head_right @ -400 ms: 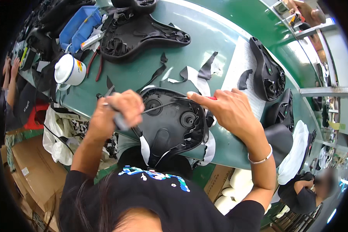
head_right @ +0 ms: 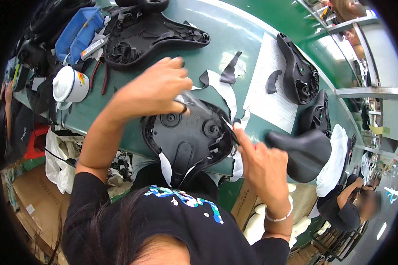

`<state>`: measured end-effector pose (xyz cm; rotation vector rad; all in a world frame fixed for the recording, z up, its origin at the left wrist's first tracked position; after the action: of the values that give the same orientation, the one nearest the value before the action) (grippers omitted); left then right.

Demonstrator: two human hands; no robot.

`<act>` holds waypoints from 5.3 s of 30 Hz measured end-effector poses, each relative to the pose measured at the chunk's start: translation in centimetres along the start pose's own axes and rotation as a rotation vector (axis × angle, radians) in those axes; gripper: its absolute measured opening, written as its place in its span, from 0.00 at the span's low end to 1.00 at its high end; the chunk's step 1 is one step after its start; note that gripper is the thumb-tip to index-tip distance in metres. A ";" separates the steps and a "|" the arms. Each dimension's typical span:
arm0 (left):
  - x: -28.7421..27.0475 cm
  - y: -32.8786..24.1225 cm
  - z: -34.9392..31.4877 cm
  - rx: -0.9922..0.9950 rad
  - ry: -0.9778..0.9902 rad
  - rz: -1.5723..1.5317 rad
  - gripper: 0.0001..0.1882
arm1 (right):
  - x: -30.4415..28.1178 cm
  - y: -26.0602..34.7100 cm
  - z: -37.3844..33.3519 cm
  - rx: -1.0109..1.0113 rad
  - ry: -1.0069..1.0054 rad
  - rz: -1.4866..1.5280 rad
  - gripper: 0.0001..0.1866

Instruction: Trimming excess leather or synthetic material from the underside of bicycle seats using a utility knife.

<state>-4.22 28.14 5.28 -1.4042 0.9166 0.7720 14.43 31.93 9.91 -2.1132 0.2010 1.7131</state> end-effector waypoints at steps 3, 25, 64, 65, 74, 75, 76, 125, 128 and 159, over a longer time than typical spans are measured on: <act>1.2 -0.6 1.2 0.171 -0.154 -0.356 0.14 | -0.3 -0.8 3.0 -0.112 0.047 0.094 0.24; -13.7 2.1 -19.0 0.692 -2.253 -0.936 0.11 | 8.7 7.1 -11.7 0.513 0.236 1.362 0.30; -3.5 1.1 -4.6 -0.264 -0.543 -0.971 0.14 | 4.4 -1.6 -4.6 -0.207 0.062 0.241 0.27; -3.6 2.1 -5.4 -0.289 -0.643 -0.826 0.16 | 5.1 -3.2 -4.3 -0.110 -0.049 0.550 0.27; -0.1 7.8 -1.5 -0.464 -0.479 -0.760 0.25 | 12.0 -25.3 -0.2 0.890 -0.654 1.328 0.14; -0.5 8.8 0.5 -0.518 -0.583 -0.935 0.25 | 12.9 -26.2 0.1 0.933 -0.607 1.346 0.15; -1.3 8.2 2.9 -0.415 -0.701 -1.215 0.25 | 14.0 -26.7 0.6 0.969 -0.553 1.372 0.15; 5.6 3.7 -9.8 -0.608 -0.772 -1.524 0.25 | 5.8 -1.3 -4.4 0.248 -0.360 0.955 0.29; 5.3 3.9 -11.5 -0.613 -0.878 -1.333 0.26 | 6.5 -0.6 -3.2 0.301 -0.310 1.219 0.26; 3.2 -3.6 -5.4 -0.162 -0.113 -1.459 0.17 | 4.1 3.7 -6.4 0.193 -0.101 0.409 0.31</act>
<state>0.09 22.37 4.38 -1.6858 -0.3780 -0.2142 19.87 26.60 6.15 -1.9320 0.7820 1.9256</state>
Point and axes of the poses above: each hand's wrist, its own z-axis towards the middle knuckle, its own x-axis out of the palm, y = z × x, the point moved 8 cm from there along z, towards the middle knuckle, and after that the axes turned 8 degrees about -z, right-handed, at the moved point
